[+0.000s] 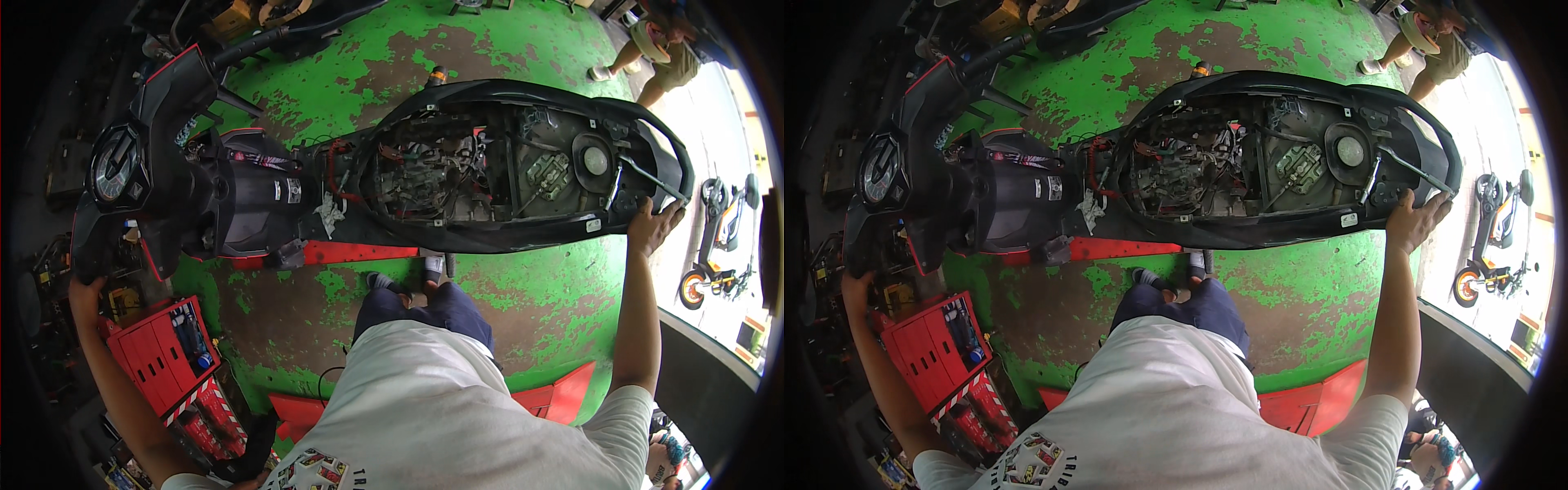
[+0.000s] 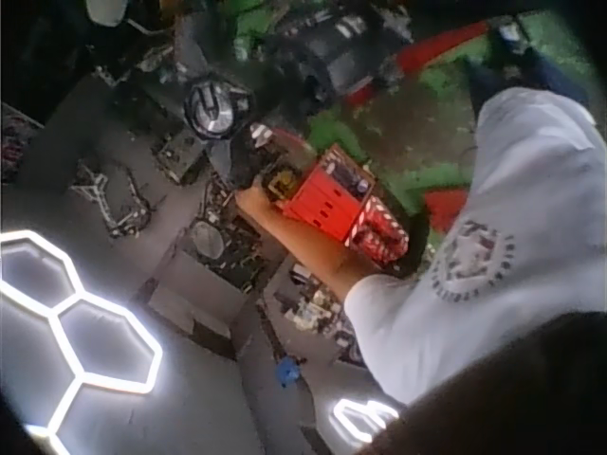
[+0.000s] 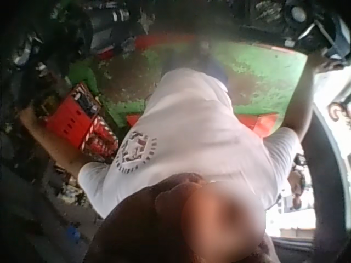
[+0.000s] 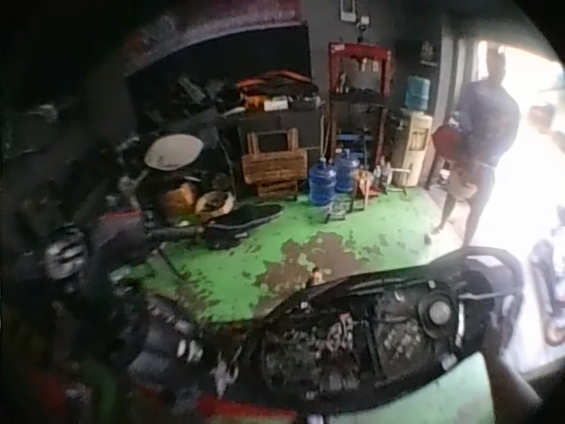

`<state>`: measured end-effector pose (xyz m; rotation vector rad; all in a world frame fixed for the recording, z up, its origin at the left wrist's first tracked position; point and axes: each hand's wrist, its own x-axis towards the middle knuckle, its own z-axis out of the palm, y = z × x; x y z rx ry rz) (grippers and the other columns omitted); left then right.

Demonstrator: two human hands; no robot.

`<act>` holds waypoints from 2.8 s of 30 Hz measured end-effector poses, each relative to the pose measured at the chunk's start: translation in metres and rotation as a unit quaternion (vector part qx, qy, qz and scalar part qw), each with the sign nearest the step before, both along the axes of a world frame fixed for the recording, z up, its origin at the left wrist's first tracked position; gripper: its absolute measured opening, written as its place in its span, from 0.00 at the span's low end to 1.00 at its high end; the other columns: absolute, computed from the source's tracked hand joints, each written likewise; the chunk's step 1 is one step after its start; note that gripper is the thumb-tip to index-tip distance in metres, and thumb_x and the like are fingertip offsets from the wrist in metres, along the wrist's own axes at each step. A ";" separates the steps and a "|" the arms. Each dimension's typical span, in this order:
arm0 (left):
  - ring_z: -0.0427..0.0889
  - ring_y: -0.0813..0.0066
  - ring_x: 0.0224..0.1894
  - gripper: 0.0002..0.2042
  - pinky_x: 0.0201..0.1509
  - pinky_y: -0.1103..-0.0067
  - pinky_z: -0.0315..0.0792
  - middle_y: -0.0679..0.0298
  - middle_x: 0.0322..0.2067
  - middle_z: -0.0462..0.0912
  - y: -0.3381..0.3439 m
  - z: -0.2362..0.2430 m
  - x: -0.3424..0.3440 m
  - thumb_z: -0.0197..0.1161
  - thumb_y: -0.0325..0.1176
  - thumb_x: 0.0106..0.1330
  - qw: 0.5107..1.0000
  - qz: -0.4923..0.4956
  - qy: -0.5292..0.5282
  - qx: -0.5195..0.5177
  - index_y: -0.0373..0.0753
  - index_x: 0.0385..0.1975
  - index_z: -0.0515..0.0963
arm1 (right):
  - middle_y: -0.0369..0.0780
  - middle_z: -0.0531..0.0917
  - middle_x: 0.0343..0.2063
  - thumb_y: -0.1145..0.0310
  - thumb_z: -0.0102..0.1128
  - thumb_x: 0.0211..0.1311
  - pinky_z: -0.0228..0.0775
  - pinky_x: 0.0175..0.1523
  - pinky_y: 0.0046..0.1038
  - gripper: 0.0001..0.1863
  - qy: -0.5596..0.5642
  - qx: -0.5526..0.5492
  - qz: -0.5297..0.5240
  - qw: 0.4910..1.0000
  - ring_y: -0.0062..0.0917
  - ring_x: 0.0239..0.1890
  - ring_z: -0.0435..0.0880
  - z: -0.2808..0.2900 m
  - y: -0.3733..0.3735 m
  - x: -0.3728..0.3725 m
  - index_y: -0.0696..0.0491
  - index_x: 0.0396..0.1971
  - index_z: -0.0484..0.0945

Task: Troubleshooting electrical components and inspecting the engine area of a motorcycle in a service bay.

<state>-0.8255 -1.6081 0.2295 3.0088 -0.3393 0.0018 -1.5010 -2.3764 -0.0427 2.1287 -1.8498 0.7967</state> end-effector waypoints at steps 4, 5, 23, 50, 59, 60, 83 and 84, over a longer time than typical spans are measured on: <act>0.78 0.65 0.23 0.23 0.31 0.70 0.70 0.54 0.31 0.84 0.002 -0.001 0.001 0.68 0.35 0.50 0.999 -0.017 -0.029 0.016 0.28 0.46 0.79 | 0.60 0.53 0.73 0.57 0.60 0.67 0.52 0.75 0.41 0.43 0.004 -0.002 0.009 1.000 0.52 0.75 0.53 0.000 -0.001 0.000 0.60 0.74 0.51; 0.78 0.65 0.23 0.23 0.31 0.70 0.70 0.54 0.31 0.84 0.001 -0.001 0.001 0.68 0.35 0.50 1.000 -0.012 -0.023 0.013 0.28 0.46 0.79 | 0.60 0.53 0.73 0.57 0.60 0.67 0.52 0.75 0.41 0.43 -0.003 0.001 0.009 1.000 0.52 0.75 0.53 0.000 -0.001 0.000 0.60 0.74 0.51; 0.77 0.66 0.21 0.23 0.30 0.70 0.69 0.54 0.29 0.83 -0.004 0.001 -0.002 0.68 0.35 0.50 0.999 -0.003 -0.032 0.025 0.28 0.46 0.79 | 0.60 0.54 0.72 0.58 0.60 0.66 0.53 0.75 0.41 0.43 0.000 0.000 0.006 1.000 0.52 0.75 0.54 0.000 -0.001 0.000 0.61 0.74 0.52; 0.77 0.68 0.21 0.23 0.29 0.71 0.69 0.55 0.29 0.84 -0.004 0.002 -0.004 0.68 0.35 0.51 0.999 -0.031 -0.031 0.025 0.29 0.45 0.79 | 0.60 0.53 0.73 0.57 0.61 0.66 0.51 0.75 0.41 0.44 -0.013 0.002 0.005 1.000 0.52 0.75 0.53 0.001 0.000 0.001 0.59 0.74 0.51; 0.82 0.62 0.30 0.25 0.36 0.69 0.72 0.52 0.37 0.86 0.011 -0.002 0.009 0.69 0.35 0.50 0.998 -0.045 -0.045 0.027 0.29 0.49 0.79 | 0.59 0.53 0.73 0.58 0.61 0.66 0.52 0.75 0.41 0.44 -0.004 -0.005 0.000 1.000 0.52 0.75 0.54 0.001 0.000 0.001 0.58 0.75 0.51; 0.84 0.60 0.33 0.25 0.38 0.69 0.73 0.51 0.39 0.86 0.012 -0.003 0.010 0.69 0.35 0.50 0.997 -0.049 -0.055 0.028 0.29 0.49 0.79 | 0.59 0.53 0.73 0.58 0.61 0.66 0.52 0.75 0.41 0.44 -0.008 -0.005 0.002 1.000 0.52 0.75 0.54 0.000 0.000 0.001 0.58 0.75 0.51; 0.78 0.67 0.23 0.22 0.31 0.71 0.70 0.56 0.31 0.84 0.003 0.000 0.004 0.69 0.33 0.50 1.000 0.017 0.004 -0.009 0.30 0.46 0.79 | 0.59 0.53 0.73 0.58 0.61 0.66 0.53 0.75 0.41 0.43 -0.012 -0.002 -0.002 1.000 0.52 0.74 0.55 0.002 0.001 0.003 0.58 0.75 0.51; 0.78 0.67 0.23 0.23 0.31 0.71 0.70 0.56 0.31 0.84 0.003 0.000 0.004 0.69 0.33 0.50 1.000 0.020 0.013 -0.010 0.30 0.46 0.79 | 0.59 0.53 0.73 0.58 0.61 0.66 0.53 0.75 0.41 0.43 -0.013 0.000 0.000 1.000 0.52 0.75 0.55 0.002 0.001 0.003 0.58 0.75 0.51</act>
